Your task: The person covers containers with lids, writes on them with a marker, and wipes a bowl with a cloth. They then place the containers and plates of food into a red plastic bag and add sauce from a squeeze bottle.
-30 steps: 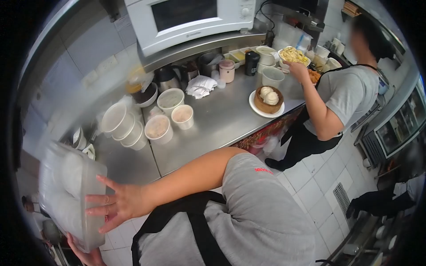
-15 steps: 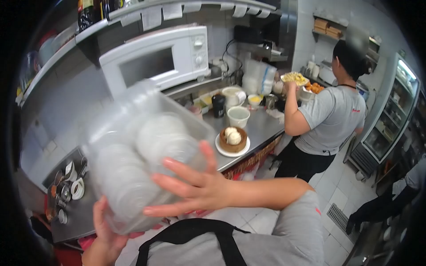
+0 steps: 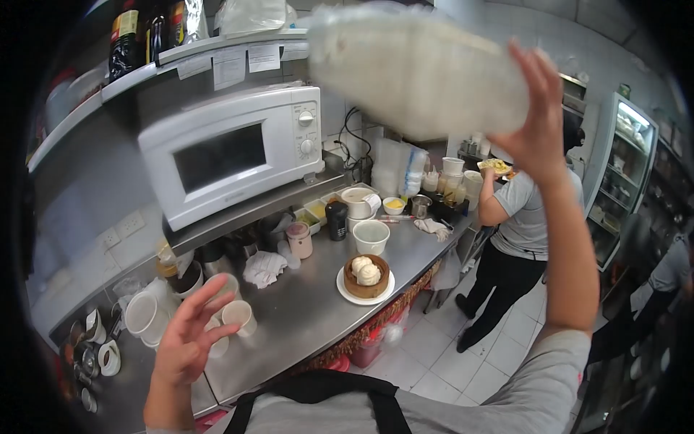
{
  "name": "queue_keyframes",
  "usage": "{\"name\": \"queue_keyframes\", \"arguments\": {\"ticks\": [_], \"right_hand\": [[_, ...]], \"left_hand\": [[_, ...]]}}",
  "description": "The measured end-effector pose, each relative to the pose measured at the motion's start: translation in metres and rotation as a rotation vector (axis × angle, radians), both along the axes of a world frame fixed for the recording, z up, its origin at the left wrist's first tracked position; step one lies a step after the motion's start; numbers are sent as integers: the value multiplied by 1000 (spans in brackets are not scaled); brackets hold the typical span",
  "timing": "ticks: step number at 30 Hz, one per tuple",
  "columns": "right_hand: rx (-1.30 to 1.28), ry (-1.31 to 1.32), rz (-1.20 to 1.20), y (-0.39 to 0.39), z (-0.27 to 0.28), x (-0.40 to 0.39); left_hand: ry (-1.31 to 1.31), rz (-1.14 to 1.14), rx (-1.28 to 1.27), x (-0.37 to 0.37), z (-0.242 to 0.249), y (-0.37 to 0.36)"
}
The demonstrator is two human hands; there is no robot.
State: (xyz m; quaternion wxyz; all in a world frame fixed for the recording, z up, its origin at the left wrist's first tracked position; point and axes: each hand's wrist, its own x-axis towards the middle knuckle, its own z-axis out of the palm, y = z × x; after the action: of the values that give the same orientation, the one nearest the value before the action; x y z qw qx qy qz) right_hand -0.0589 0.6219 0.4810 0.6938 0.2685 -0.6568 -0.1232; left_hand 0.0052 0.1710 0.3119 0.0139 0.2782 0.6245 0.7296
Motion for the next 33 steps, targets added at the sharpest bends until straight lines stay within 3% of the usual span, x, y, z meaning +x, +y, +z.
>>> {"name": "queue_keyframes", "arguments": {"ticks": [5, 7, 11, 18, 19, 23, 26, 29, 33], "right_hand": [[-5, 109, -15, 27, 99, -62], [-16, 126, -47, 47, 127, -95], [-59, 167, -103, 78, 160, -182], [-219, -68, -71, 102, 170, -341], [-170, 17, -45, 96, 159, -355], [-157, 37, 223, 122, 168, -459], [-330, -134, 116, 121, 157, -512], [-222, -267, 169, 134, 147, -575], [-271, -96, 136, 143, 137, -624]], "left_hand": [[-14, 256, 172, -18, -21, -37], [37, 383, 124, -27, -30, -43], [71, 543, 143, -44, -39, -3], [32, 705, 176, -88, -36, 90], [24, 733, 169, -92, -34, 103], [0, 865, 152, -95, -31, 142], [-10, 951, 158, -89, -27, 165], [-8, 1029, 145, -80, -23, 183], [-6, 1128, 87, -73, -30, 193]]}}
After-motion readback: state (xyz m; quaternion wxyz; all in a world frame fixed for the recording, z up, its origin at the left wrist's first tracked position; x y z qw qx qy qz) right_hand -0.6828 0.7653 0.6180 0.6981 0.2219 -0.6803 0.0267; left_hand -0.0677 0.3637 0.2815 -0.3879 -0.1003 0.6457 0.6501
